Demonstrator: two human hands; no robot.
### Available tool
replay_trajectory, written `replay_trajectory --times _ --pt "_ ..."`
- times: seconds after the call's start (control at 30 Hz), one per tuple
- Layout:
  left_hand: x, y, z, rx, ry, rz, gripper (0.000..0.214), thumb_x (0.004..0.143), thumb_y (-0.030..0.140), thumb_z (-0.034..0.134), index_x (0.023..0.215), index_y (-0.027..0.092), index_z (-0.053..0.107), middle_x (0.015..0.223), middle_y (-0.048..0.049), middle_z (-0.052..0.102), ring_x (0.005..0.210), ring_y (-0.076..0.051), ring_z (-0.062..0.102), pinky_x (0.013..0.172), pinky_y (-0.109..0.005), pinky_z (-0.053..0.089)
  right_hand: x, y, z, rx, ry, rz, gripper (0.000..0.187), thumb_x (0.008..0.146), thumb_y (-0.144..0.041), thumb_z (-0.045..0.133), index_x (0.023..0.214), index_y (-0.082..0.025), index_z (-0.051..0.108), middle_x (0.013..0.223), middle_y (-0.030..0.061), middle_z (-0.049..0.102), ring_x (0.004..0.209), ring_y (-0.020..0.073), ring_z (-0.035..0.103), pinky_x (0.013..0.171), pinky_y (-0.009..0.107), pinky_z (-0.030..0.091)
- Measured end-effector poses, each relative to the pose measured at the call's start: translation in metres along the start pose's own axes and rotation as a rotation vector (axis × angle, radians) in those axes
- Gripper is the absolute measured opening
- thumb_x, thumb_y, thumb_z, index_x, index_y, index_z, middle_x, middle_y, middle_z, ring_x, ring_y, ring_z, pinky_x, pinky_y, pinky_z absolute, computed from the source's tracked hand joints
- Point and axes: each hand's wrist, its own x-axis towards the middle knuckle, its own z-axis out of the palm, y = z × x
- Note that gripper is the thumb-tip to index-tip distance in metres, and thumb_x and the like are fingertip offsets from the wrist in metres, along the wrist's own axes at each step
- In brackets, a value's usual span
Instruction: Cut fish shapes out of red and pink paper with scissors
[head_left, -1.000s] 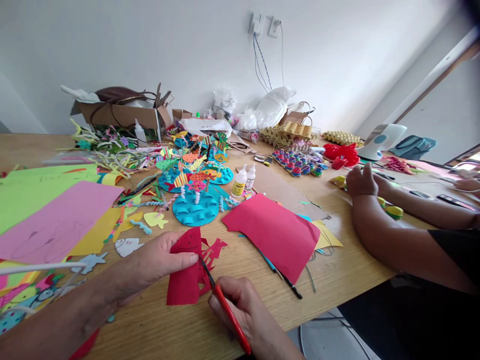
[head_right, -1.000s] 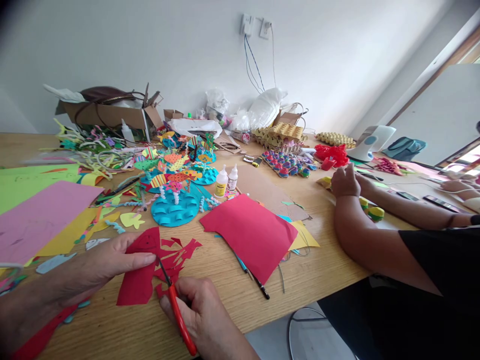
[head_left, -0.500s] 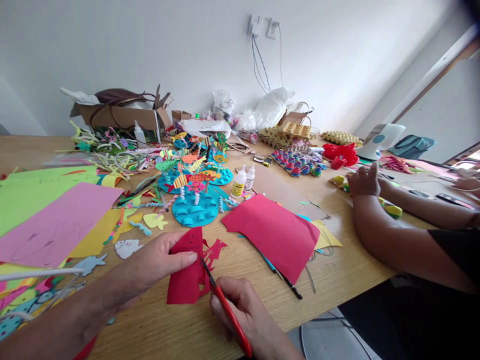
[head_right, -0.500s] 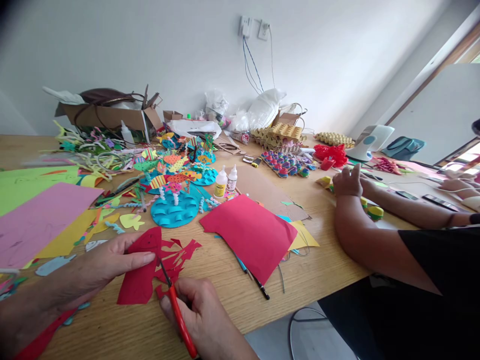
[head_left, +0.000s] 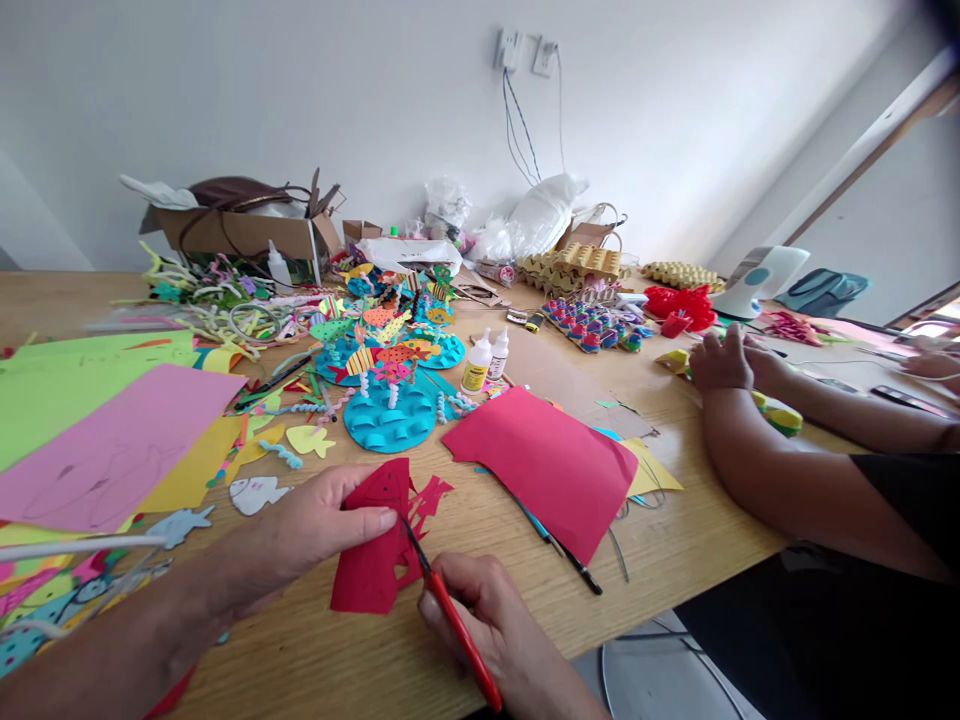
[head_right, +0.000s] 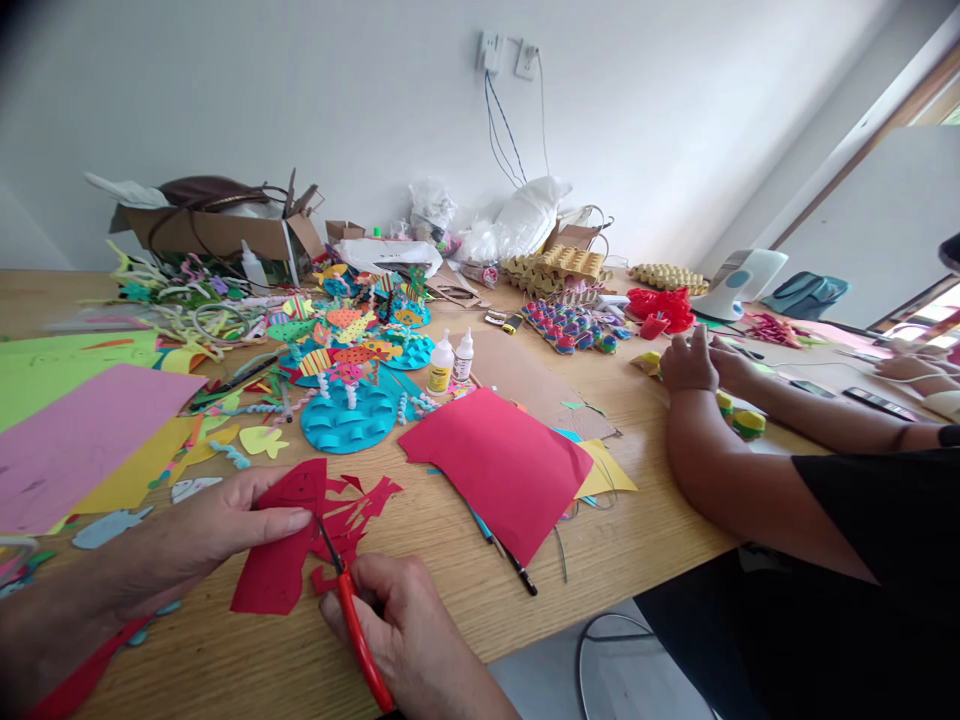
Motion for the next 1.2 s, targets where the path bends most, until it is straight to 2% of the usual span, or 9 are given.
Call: replay_trajectory --times 0.27,0.5,0.87,1.2 --pt "-0.0006 0.0007 0.0002 0.001 0.000 0.003 0.022 0.076 0.026 0.063 0.098 0.025 0.068 0.088 0.0018 0.074 0.081 -0.019 0.065 0.075 -0.027 0.048 0.0016 0.0015 -0.0007 -0.051 0.015 -0.011 0.032 0.083 -0.027 0.049 0.056 -0.018 0.033 0.054 -0.0065 0.028 0.051 0.0068 0.025 0.043 0.020 0.020" --pt "0.0009 0.0001 -0.0009 0.023 0.021 0.002 0.023 0.075 0.028 0.064 0.096 0.023 0.068 0.088 -0.0006 0.074 0.082 -0.021 0.065 0.075 -0.030 0.048 0.0013 -0.0041 -0.0002 -0.024 -0.006 0.013 0.030 0.081 -0.022 0.049 0.055 -0.018 0.034 0.052 -0.0071 0.030 0.049 0.0062 0.027 0.042 0.018 0.021" --pt "0.0014 0.0040 0.0017 0.094 0.050 -0.003 0.013 0.073 0.026 0.062 0.084 0.022 0.067 0.082 0.0015 0.072 0.082 -0.022 0.064 0.078 -0.031 0.047 -0.0001 -0.0025 -0.0008 -0.042 0.003 0.003 0.032 0.083 -0.025 0.048 0.055 -0.018 0.034 0.051 -0.0069 0.028 0.048 0.0065 0.026 0.042 0.019 0.020" --pt "0.0023 0.0014 -0.0012 0.080 0.011 0.003 0.023 0.075 0.029 0.064 0.097 0.023 0.068 0.087 0.0001 0.073 0.083 -0.022 0.065 0.074 -0.029 0.048 -0.0003 -0.0019 -0.0040 -0.103 0.019 -0.040 0.033 0.082 -0.025 0.051 0.056 -0.018 0.033 0.053 -0.0065 0.028 0.050 0.0070 0.026 0.044 0.020 0.020"
